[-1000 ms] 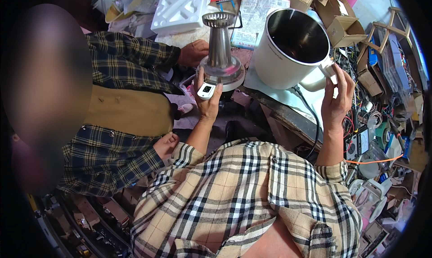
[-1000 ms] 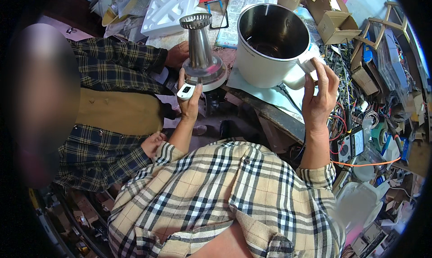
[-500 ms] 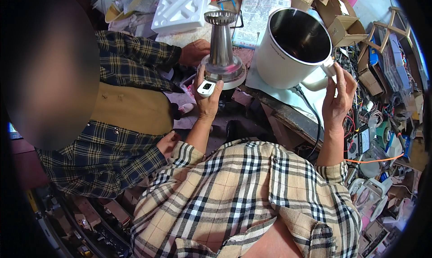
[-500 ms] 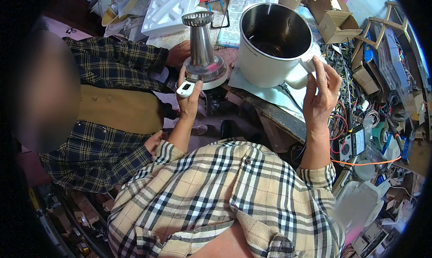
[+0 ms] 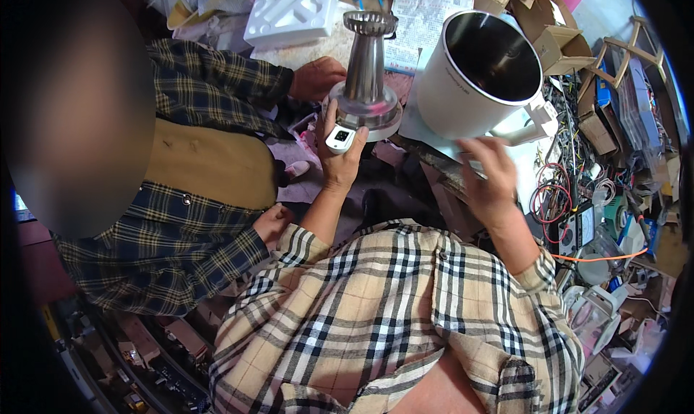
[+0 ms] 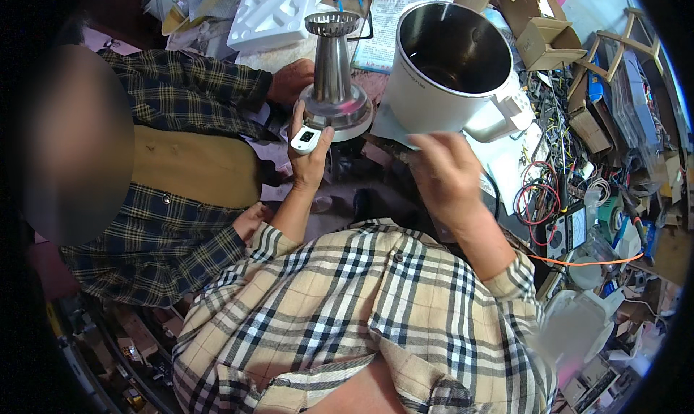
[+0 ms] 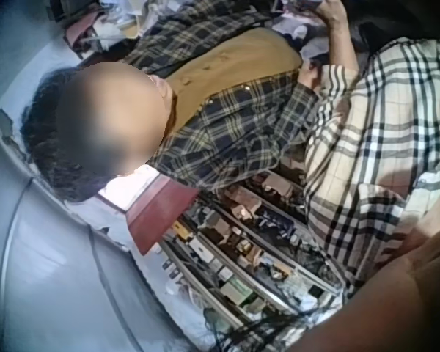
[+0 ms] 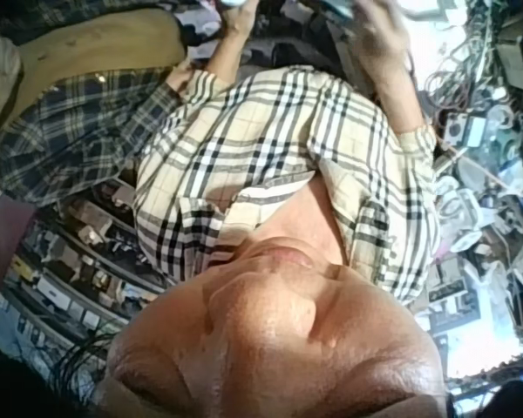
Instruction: The person assembles a white electric kettle by attaching the base and lid. They repeatedly remove and reattach the components while interacting with bystanders in a cluttered workshop environment.
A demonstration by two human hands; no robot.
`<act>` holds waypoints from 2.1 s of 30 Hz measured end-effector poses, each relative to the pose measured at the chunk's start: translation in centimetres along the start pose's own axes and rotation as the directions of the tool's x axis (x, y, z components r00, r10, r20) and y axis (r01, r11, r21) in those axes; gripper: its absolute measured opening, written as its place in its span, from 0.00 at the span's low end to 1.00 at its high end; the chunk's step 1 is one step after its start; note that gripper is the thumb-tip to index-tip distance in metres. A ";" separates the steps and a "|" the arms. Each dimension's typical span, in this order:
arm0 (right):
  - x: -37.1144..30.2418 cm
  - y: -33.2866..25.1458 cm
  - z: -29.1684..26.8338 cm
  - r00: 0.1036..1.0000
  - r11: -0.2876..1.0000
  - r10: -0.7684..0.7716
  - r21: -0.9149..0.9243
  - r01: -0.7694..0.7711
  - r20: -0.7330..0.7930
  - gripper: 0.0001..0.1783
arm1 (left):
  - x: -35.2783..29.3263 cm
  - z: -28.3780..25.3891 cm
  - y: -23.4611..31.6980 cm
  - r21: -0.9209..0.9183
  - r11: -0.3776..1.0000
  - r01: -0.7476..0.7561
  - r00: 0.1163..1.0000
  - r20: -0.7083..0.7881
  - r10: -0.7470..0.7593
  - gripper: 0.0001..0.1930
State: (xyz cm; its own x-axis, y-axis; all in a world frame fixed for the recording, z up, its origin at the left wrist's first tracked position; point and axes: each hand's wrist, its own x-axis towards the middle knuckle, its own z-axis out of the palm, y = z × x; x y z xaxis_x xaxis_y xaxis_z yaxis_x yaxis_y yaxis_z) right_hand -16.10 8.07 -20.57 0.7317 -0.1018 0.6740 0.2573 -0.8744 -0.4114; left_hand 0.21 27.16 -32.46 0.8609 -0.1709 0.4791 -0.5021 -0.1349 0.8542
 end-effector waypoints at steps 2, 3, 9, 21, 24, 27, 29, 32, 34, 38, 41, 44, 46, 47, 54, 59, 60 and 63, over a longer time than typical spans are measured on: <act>0.8 -0.8 3.1 0.975 0.995 -0.095 0.036 0.089 0.201 0.20 | -0.1 -0.1 0.3 0.015 1.000 0.006 1.000 0.001 -0.006 0.37; 0.8 -0.9 4.8 0.964 0.993 -0.109 0.068 0.095 0.242 0.21 | 0.0 0.0 0.2 0.022 1.000 0.005 1.000 0.005 -0.005 0.37; 2.9 -1.6 10.1 0.924 0.978 -0.185 0.155 0.140 0.335 0.27 | -0.4 0.4 -0.2 0.005 0.999 -0.038 0.999 -0.007 0.038 0.36; 3.2 -1.1 10.8 0.891 0.958 -0.269 0.199 0.207 0.366 0.21 | -0.3 0.6 1.5 0.007 1.000 -0.011 0.999 0.031 0.011 0.33; 3.4 -1.4 10.7 0.891 0.954 -0.283 0.197 0.224 0.357 0.20 | -0.4 0.5 1.6 -0.026 1.000 0.012 0.999 0.030 -0.011 0.33; 3.5 -1.3 10.6 0.886 0.952 -0.294 0.188 0.239 0.360 0.19 | -0.3 0.4 1.9 0.026 0.999 0.022 0.999 0.032 -0.023 0.34; 3.6 -1.3 10.5 0.882 0.949 -0.304 0.194 0.248 0.361 0.19 | -0.1 0.4 2.3 -0.008 1.000 0.005 1.000 0.025 -0.005 0.34; 3.6 -1.3 10.5 0.879 0.943 -0.320 0.214 0.257 0.353 0.19 | -0.1 0.4 2.2 0.016 1.000 -0.023 1.000 0.022 0.022 0.34; 3.5 -1.2 10.5 0.881 0.941 -0.324 0.215 0.262 0.345 0.19 | -0.3 0.5 1.6 0.029 0.999 -0.023 1.000 0.022 0.022 0.34; 3.0 -1.4 10.3 0.933 0.956 -0.197 0.271 0.114 0.301 0.22 | 0.0 0.7 1.4 0.022 1.000 -0.022 1.000 0.015 0.022 0.34; 2.7 -1.7 10.3 0.959 0.965 -0.087 0.261 0.014 0.268 0.24 | 0.0 0.6 1.4 0.032 0.999 -0.038 0.999 0.024 0.037 0.35; 3.0 -1.6 10.0 0.960 0.973 -0.069 0.232 0.004 0.271 0.24 | 0.0 0.8 1.5 -0.004 1.000 -0.028 0.999 0.033 0.028 0.35; 3.1 -1.6 9.9 0.960 0.975 -0.076 0.221 0.015 0.270 0.23 | 0.1 0.8 1.4 0.011 0.999 -0.051 0.998 0.030 0.051 0.36; 3.1 -1.5 9.9 0.957 0.971 -0.109 0.234 0.045 0.270 0.22 | 0.1 0.8 1.4 0.001 0.999 -0.054 0.998 0.027 0.054 0.36; 3.2 -1.1 10.6 0.936 0.952 -0.213 0.276 0.133 0.282 0.18 | -0.2 1.0 0.5 -0.034 0.999 -0.001 1.000 0.022 0.002 0.35; 3.2 -0.9 10.6 0.921 0.946 -0.242 0.284 0.154 0.306 0.18 | -0.1 0.9 1.1 -0.054 0.998 0.027 0.999 0.033 -0.025 0.36; 3.3 -0.9 10.6 0.919 0.944 -0.236 0.297 0.140 0.316 0.18 | -0.3 1.0 1.0 -0.071 0.997 0.043 0.999 0.026 -0.041 0.36; 3.5 -1.2 10.3 0.945 0.950 -0.139 0.309 0.044 0.295 0.18 | -0.3 0.8 1.1 -0.029 1.000 0.006 1.000 0.022 -0.005 0.37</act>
State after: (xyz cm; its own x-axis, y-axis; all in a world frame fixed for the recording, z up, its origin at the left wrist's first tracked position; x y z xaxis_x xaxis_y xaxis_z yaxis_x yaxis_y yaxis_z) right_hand -7.32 13.66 -24.07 0.8421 0.1657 0.5133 0.4714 -0.6886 -0.5510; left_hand -0.65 26.24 -31.78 0.8617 -0.1913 0.4700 -0.4943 -0.1074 0.8626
